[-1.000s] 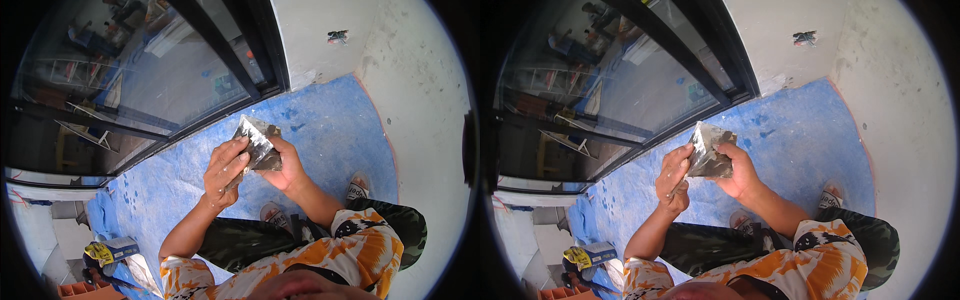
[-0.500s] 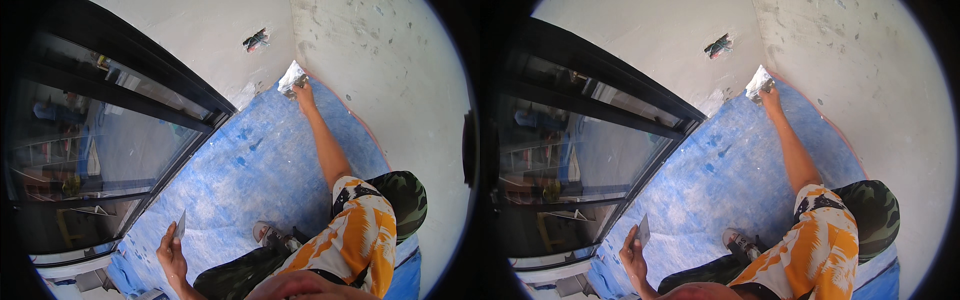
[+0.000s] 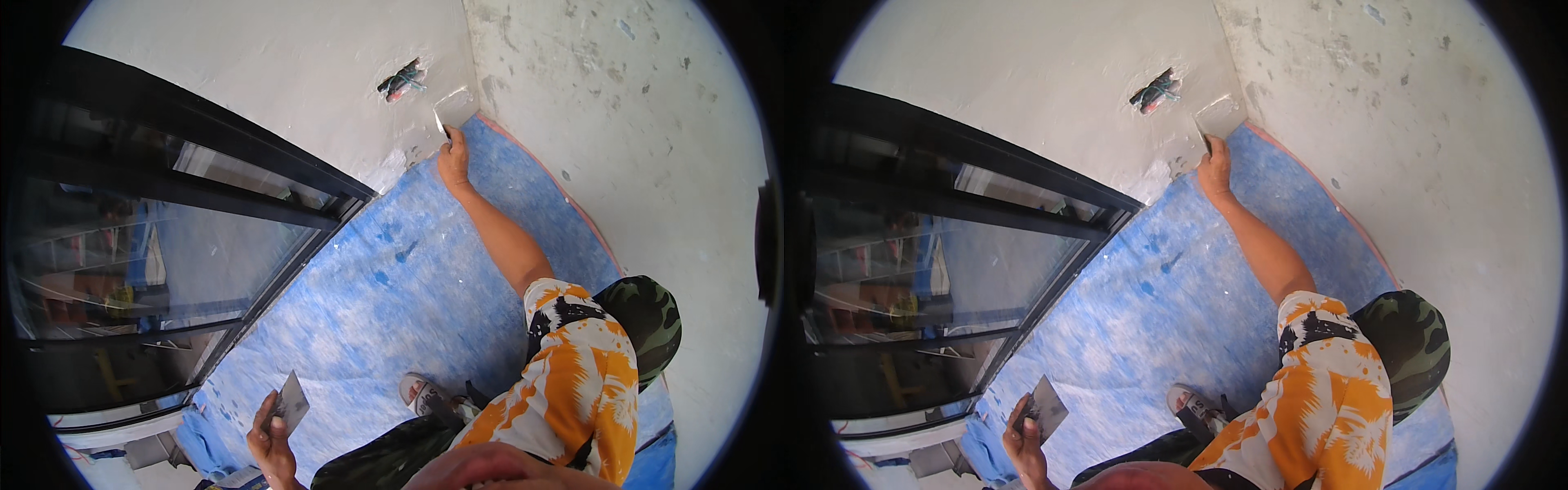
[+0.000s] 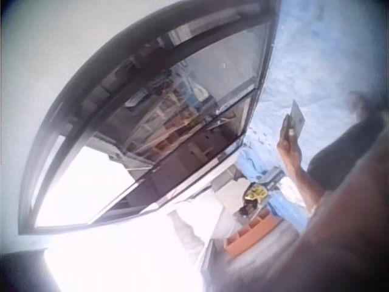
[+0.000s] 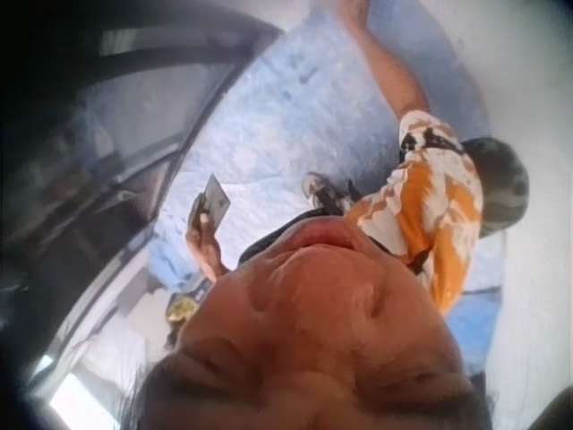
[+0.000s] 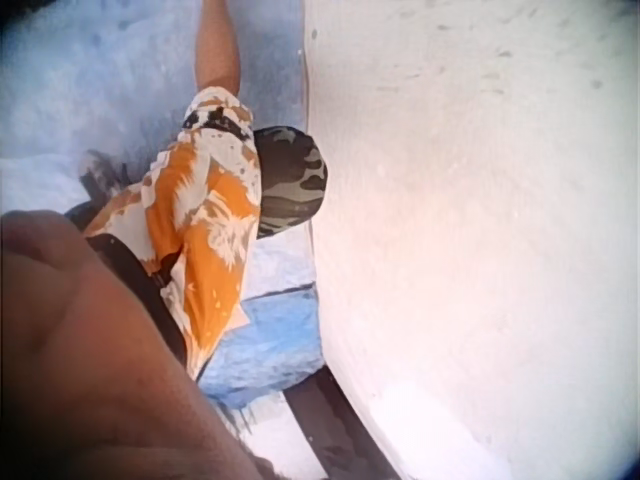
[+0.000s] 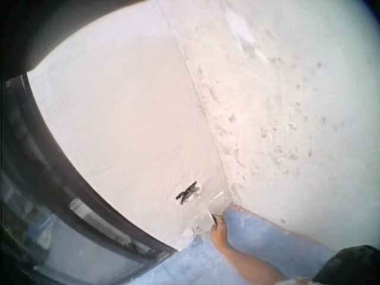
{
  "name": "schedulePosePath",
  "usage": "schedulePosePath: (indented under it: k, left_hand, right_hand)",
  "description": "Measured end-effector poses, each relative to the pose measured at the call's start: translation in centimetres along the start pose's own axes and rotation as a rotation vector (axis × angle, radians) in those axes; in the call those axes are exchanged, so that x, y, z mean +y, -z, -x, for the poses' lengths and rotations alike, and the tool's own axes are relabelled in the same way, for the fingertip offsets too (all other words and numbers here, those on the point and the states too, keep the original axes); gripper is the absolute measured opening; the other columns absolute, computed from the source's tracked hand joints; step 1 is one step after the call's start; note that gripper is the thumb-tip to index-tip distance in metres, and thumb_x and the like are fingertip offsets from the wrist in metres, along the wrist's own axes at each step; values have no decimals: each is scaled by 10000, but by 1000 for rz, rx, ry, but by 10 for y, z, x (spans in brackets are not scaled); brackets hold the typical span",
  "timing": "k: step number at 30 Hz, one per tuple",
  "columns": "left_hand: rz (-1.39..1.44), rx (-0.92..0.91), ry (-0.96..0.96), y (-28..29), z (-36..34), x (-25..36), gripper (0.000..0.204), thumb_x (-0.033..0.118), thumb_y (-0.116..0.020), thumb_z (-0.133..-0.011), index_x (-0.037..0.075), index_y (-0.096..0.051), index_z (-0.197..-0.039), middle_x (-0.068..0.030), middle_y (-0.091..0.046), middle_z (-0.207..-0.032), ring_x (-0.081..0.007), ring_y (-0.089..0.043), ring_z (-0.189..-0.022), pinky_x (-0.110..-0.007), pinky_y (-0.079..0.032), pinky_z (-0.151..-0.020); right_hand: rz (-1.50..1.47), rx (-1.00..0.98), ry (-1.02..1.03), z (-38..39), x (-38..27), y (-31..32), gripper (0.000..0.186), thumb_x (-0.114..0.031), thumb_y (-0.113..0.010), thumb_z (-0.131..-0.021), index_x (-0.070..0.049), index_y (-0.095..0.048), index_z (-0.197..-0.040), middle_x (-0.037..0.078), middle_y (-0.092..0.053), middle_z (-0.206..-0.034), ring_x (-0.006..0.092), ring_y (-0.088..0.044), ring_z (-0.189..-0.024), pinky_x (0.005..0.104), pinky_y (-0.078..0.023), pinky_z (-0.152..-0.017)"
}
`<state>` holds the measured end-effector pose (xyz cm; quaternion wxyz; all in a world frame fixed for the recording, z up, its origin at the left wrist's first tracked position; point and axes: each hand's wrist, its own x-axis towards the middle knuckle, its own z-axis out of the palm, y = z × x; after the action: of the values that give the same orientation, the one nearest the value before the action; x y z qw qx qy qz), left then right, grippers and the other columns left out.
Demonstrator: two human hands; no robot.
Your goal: The person applies plaster to a wall using a trowel and a smaller scraper. They repeatedly scoop plaster from a board and smooth it onto the wall surface near a window frame.
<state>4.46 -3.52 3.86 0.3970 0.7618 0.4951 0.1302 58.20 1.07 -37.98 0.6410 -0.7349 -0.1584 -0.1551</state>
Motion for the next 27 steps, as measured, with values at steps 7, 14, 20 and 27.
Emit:
schedulePosePath:
  k: [7,14,20,27]
  left_hand:
    - [-189,66,-57,-1,1,1,604,398,-627,-1011,-122,-591,-1316,-194,-667,-1167,-233,-610,-1041,-350,-495,-917]
    - [-177,51,-130,-10,-8,10,524,334,-604,-1028,-104,-603,-1316,-224,-685,-1183,-262,-624,-1084,-385,-474,-971]
    - [-148,66,-111,-5,-11,5,554,362,-629,-1014,-102,-604,-1315,-207,-676,-1170,-227,-621,-1043,-360,-496,-921]
    - [-84,102,-8,10,8,-9,607,400,-649,-997,-111,-596,-1320,-176,-684,-1128,-213,-621,-1007,-340,-507,-895]
  right_hand:
    - [150,95,2,-74,40,13,508,59,-516,-823,53,-568,-1329,275,-591,-1214,443,-542,-1157,497,-426,-1043]
    - [-21,47,-49,72,-62,-62,591,82,-563,-764,-3,-545,-1349,230,-560,-1181,426,-494,-1170,516,-361,-1068]
    - [-155,-87,-209,92,-84,-17,515,83,-522,-868,16,-537,-1378,257,-552,-1253,427,-501,-1192,475,-393,-1061]
    - [119,129,-46,-70,19,-3,542,39,-510,-869,87,-482,-1408,305,-524,-1282,466,-490,-1220,495,-372,-1089]
